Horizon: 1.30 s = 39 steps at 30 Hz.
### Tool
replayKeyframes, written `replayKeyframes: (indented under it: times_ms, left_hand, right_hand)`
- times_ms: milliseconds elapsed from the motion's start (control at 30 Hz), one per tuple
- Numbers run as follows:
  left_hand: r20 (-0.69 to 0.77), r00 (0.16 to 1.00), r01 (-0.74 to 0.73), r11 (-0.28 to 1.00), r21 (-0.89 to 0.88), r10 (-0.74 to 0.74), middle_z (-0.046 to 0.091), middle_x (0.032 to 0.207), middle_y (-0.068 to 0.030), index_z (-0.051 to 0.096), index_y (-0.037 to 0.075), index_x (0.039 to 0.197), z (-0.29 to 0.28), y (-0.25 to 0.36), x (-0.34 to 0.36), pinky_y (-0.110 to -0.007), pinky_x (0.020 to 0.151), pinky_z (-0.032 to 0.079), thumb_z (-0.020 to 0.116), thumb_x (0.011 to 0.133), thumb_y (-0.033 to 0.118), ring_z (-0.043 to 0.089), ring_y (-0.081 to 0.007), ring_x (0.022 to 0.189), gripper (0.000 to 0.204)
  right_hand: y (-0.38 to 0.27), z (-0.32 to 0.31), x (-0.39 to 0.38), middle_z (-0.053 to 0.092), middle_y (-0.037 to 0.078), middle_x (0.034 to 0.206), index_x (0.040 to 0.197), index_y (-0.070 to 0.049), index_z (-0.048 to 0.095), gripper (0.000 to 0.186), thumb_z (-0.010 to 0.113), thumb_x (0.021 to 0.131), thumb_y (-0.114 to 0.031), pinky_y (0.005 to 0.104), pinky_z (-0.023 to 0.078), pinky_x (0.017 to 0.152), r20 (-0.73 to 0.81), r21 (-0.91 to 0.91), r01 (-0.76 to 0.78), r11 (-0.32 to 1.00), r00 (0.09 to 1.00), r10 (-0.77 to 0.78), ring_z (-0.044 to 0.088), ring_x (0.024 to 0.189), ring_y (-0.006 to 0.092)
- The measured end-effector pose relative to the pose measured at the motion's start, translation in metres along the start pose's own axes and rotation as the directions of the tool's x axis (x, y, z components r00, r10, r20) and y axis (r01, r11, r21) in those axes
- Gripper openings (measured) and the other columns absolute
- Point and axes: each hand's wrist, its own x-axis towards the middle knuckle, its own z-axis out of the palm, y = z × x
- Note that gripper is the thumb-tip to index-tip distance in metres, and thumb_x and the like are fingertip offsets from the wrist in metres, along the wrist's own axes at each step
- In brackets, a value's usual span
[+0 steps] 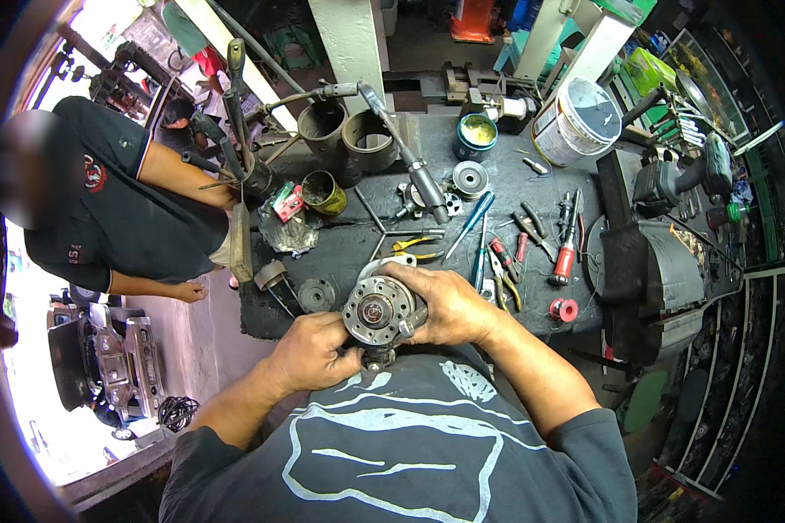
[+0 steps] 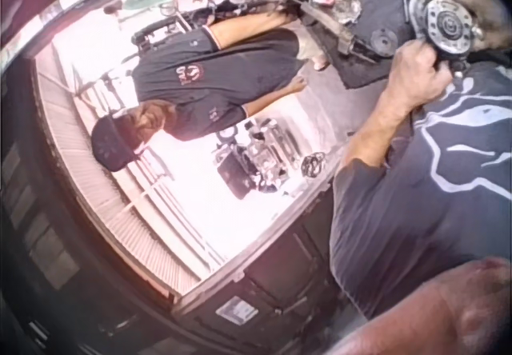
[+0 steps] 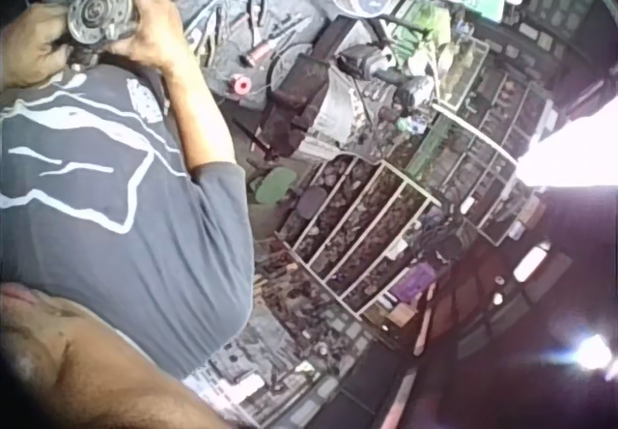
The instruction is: The person disassembles a cylindrical mechanical component on a workbench using a screwdriver and pliers, removes internal parts, and then reassembles the unit. The person then sits on the floor and uses a power tool on the component.
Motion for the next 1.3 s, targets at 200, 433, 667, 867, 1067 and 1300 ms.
replayKeyframes:
  times_ms: [200,433,667,867,1067,1300]
  left_hand:
    - [0.032,0.998,0.056,0.967,-0.248,-0.050,0.072,0.092,-0.0224,0.073,-0.003,0.098,0.006,-0.012,-0.010,-0.049,0.075,0.059,0.078,0.089,0.016,0.072,-0.0437,0.085,0.023]
    - [-0.159,0.977,0.076,0.933,-0.351,-0.139,0.074,0.119,-0.0222,0.070,-0.007,0.122,0.020,-0.030,-0.039,-0.044,0.094,0.060,0.079,0.097,0.017,0.075,-0.0369,0.108,0.036]
    - [-0.153,0.952,0.116,0.778,-0.617,-0.264,0.071,0.127,-0.0183,0.072,-0.012,0.126,0.055,-0.027,-0.048,-0.038,0.102,0.055,0.089,0.095,0.030,0.070,-0.0268,0.117,0.055]
    - [-0.205,0.934,0.053,0.682,-0.729,-0.292,0.071,0.127,-0.0124,0.074,-0.010,0.126,0.064,-0.021,-0.039,-0.036,0.106,0.052,0.084,0.100,0.020,0.067,-0.0226,0.120,0.040]
    - [-0.378,0.854,0.042,0.771,-0.636,-0.358,0.070,0.117,-0.0070,0.073,-0.009,0.121,0.082,-0.006,-0.040,-0.032,0.099,0.052,0.077,0.106,0.020,0.066,-0.0166,0.109,0.033]
    - [-0.366,0.860,0.071,0.795,-0.603,-0.354,0.069,0.130,-0.0093,0.066,-0.009,0.133,0.074,-0.007,-0.043,-0.035,0.109,0.050,0.074,0.100,0.008,0.066,-0.0197,0.120,0.038]
  right_hand:
    - [0.004,0.002,0.003,0.071,0.022,0.142,0.153,-0.004,0.053,0.108,0.105,0.063,-0.034,0.0483,0.058,0.109,0.016,0.001,-0.002,1.000,1.000,0.002,0.070,0.130,0.0429]
    - [0.010,0.004,-0.003,0.071,0.021,0.147,0.162,-0.005,0.051,0.119,0.108,0.058,-0.023,0.0442,0.053,0.117,-0.019,0.092,-0.035,0.995,0.999,0.037,0.068,0.138,0.0367]
    - [0.049,-0.013,-0.072,0.075,0.016,0.129,0.147,-0.001,0.064,0.059,0.083,0.092,-0.008,0.0387,0.056,0.104,-0.439,0.282,-0.458,0.843,0.720,0.538,0.072,0.116,0.0242]
    - [0.115,-0.029,-0.124,0.065,0.038,0.143,0.154,0.006,0.054,0.068,0.074,0.090,-0.007,0.0502,0.050,0.117,-0.624,-0.079,-0.801,0.594,0.504,0.597,0.065,0.135,0.0483]
    - [0.144,-0.025,-0.131,0.060,0.032,0.138,0.153,0.000,0.054,0.071,0.077,0.086,-0.006,0.0589,0.048,0.113,-0.746,-0.491,-0.731,0.474,0.633,0.205,0.061,0.126,0.0534]
    - [0.121,0.042,-0.138,0.062,0.024,0.134,0.140,-0.004,0.060,0.052,0.077,0.092,-0.016,0.0566,0.061,0.096,-0.487,-0.461,-0.777,0.429,0.625,0.610,0.066,0.122,0.0460]
